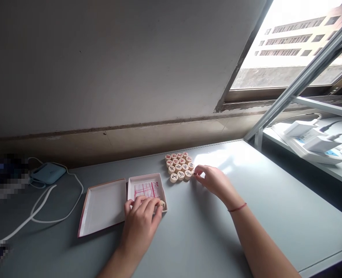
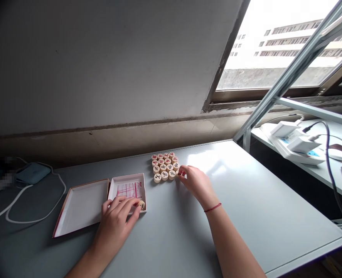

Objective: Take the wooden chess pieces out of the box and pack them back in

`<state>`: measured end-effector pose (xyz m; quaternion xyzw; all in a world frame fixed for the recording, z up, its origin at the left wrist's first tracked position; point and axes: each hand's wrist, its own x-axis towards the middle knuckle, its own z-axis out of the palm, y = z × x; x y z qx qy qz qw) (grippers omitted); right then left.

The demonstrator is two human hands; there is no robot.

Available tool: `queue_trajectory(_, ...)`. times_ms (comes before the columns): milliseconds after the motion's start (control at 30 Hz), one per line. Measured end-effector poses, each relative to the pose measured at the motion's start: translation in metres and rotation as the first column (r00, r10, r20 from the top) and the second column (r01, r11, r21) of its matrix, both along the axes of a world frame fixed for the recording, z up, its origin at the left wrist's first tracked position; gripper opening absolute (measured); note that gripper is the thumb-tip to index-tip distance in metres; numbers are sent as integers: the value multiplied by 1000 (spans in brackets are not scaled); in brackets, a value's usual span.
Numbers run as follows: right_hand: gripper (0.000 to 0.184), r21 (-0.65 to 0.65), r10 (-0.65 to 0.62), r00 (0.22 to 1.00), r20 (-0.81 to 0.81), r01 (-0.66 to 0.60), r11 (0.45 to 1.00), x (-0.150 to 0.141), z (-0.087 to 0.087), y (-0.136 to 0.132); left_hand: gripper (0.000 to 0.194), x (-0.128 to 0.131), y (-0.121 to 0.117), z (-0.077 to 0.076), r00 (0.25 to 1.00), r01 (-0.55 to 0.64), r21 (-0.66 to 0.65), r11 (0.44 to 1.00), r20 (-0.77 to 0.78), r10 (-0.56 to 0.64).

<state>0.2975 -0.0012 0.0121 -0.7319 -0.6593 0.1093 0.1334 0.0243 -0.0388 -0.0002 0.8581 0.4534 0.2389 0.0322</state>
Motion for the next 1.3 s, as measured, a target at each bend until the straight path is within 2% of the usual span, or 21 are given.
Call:
queue_trajectory(167,14,-19,19,1000,-25,-19,1000,2,6,-2,14,2,-1,2,997,-26,35,999,77,23)
queue_trajectory(233,14,57,37,998,-44,-35,998,-1,14,-5,15,3,-1,5,990,-39,47,998,138,33)
queue_trajectory(300,14,167,139,981,-138,-115,979,-12,24,-9,15,3,0,8,976,-41,26,999,213,35)
queue_trajectory(333,13,213,233,950,-207,-188,959,-21,30,-13,15,2,0,10,966,-40,1,999,255,38)
queue_trajectory(400,15,256,460,818,-345,-390,885,-45,38,-22,14,2,0,12,937,-54,-88,995,340,81)
queue_trajectory(467,22,279,604,711,-360,-536,797,-69,41,-31,17,1,-1,13,903,-58,-200,978,407,137)
queue_trajectory(533,18,322,653,688,-316,-570,756,-89,39,-38,20,0,-2,14,879,-42,-291,956,444,174)
queue_trajectory(600,16,367,666,700,-259,-566,738,-97,35,-40,23,-1,-3,16,869,-23,-341,940,458,187)
queue_trajectory(667,17,399,646,726,-236,-534,746,-91,33,-37,23,-4,-1,18,880,-14,-338,941,442,172)
queue_trajectory(733,17,406,541,801,-255,-419,812,-72,33,-30,20,-11,3,20,914,-14,-259,966,388,117)
queue_trajectory(800,13,362,321,907,-272,-213,908,-45,32,-22,20,-22,11,19,957,-47,-111,993,279,76)
queue_trajectory(867,7,267,88,976,-199,-32,963,-18,30,-16,24,-37,19,16,976,-170,32,985,147,164)
queue_trajectory(900,6,202,32,986,-162,1,979,-7,28,-13,26,-44,23,13,971,-235,41,971,66,232)
queue_trajectory(967,7,91,-2,992,-124,14,996,7,23,-10,29,-57,29,9,941,-337,-4,942,-46,336)
queue_trajectory(1033,7,22,8,992,-126,-5,1000,10,20,-8,31,-64,33,8,923,-380,-136,915,-123,365)
queue_trajectory(1167,11,-35,24,990,-138,-29,999,1,16,-7,35,-60,33,14,912,-406,-390,826,-223,343)
queue_trajectory(1233,13,-52,28,990,-135,-36,998,0,14,-6,36,-56,33,17,908,-414,-448,793,-264,325)
queue_trajectory(1300,12,-40,28,991,-129,-33,999,1,10,-6,36,-53,32,19,911,-406,-470,784,-279,305)
